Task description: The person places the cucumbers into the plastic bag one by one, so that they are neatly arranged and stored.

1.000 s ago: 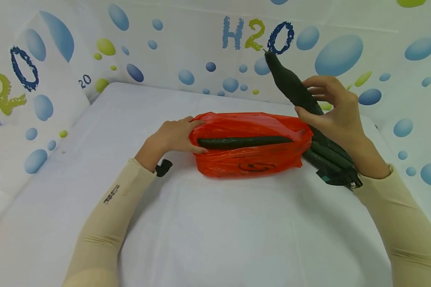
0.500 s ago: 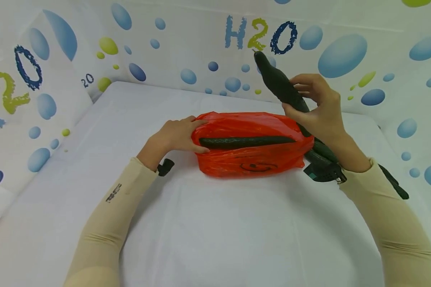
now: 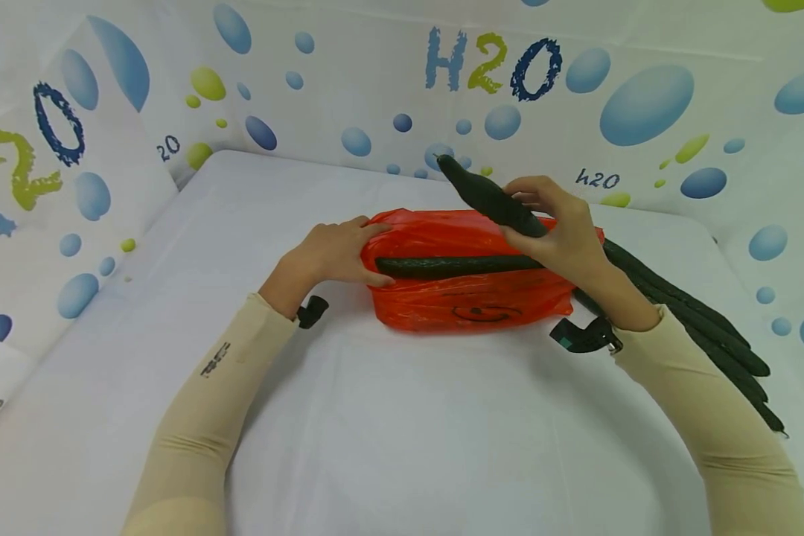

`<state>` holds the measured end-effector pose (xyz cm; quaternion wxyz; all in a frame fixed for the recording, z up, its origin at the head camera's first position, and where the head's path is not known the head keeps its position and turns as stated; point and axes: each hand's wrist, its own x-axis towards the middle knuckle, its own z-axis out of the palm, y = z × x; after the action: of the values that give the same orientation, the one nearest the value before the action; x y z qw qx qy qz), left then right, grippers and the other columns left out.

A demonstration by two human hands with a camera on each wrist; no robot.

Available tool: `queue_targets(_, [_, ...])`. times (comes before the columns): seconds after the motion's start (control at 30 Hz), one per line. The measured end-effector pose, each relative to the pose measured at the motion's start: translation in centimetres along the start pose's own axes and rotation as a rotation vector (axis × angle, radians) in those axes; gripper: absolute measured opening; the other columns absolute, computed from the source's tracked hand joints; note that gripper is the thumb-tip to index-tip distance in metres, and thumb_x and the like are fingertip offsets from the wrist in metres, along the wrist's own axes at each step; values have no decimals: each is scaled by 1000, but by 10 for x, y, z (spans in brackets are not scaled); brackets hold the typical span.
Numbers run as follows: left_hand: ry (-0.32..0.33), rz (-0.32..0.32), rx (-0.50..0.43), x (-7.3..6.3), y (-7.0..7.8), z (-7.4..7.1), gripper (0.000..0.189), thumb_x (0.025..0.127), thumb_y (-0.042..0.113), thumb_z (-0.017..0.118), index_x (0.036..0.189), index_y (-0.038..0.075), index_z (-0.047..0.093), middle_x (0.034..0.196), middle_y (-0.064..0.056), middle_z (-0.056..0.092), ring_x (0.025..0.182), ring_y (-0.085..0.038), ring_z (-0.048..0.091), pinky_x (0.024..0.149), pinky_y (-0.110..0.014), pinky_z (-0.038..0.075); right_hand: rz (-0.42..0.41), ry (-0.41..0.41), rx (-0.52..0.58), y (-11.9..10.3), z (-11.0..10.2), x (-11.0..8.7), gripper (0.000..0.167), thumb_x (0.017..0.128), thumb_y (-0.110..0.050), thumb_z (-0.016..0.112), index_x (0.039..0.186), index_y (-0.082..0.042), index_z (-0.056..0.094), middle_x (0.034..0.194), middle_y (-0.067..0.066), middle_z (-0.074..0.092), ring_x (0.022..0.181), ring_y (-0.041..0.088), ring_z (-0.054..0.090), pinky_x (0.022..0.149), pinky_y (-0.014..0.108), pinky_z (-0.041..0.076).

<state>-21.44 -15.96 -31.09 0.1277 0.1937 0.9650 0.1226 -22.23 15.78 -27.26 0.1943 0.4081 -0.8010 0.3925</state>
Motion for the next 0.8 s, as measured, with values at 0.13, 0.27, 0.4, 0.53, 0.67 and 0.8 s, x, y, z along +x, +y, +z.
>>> queue_targets(0.13, [2,2,-4,0,0,-1,95,78,59,69,154,18,30,152,-17,36,129,-36,46,99,-60,43,27,-69,-2,2,4,-3,47,75,12,75,118,7,57,115,21,64,104,33,65,94,19,48])
queue_targets(0.27, [8,2,-6,-1,-1,-1,94,78,58,70,154,19,31,152,-18,36,129,-36,46,99,-60,43,59,-142,3,4,7,-5,45,75,12,74,118,5,59,115,18,65,104,31,65,95,34,51])
queue_targets(0.4, [3,-6,11,-3,-2,0,95,78,59,69,154,19,30,152,-18,35,129,-36,46,99,-60,43,55,-227,31,10,12,-6,43,77,12,72,118,4,60,115,17,65,104,31,63,92,50,51])
queue_targets(0.53, [5,-16,24,-5,-2,-1,95,78,61,69,154,20,30,152,-17,35,129,-36,47,99,-60,43,55,-307,49,16,15,-5,43,79,10,72,120,2,59,116,17,64,106,32,62,92,52,51])
queue_targets(0.67, [1,0,30,-4,0,-3,95,79,61,68,155,21,28,152,-17,36,128,-35,47,98,-60,44,68,-382,55,19,14,-5,45,80,10,72,123,2,58,119,19,63,109,36,60,93,55,49])
queue_targets(0.8, [-6,7,30,-2,1,-3,94,79,60,68,155,21,28,152,-18,35,129,-35,46,99,-60,43,80,-451,44,22,15,-4,46,81,8,72,124,2,57,121,19,61,111,37,59,94,55,49])
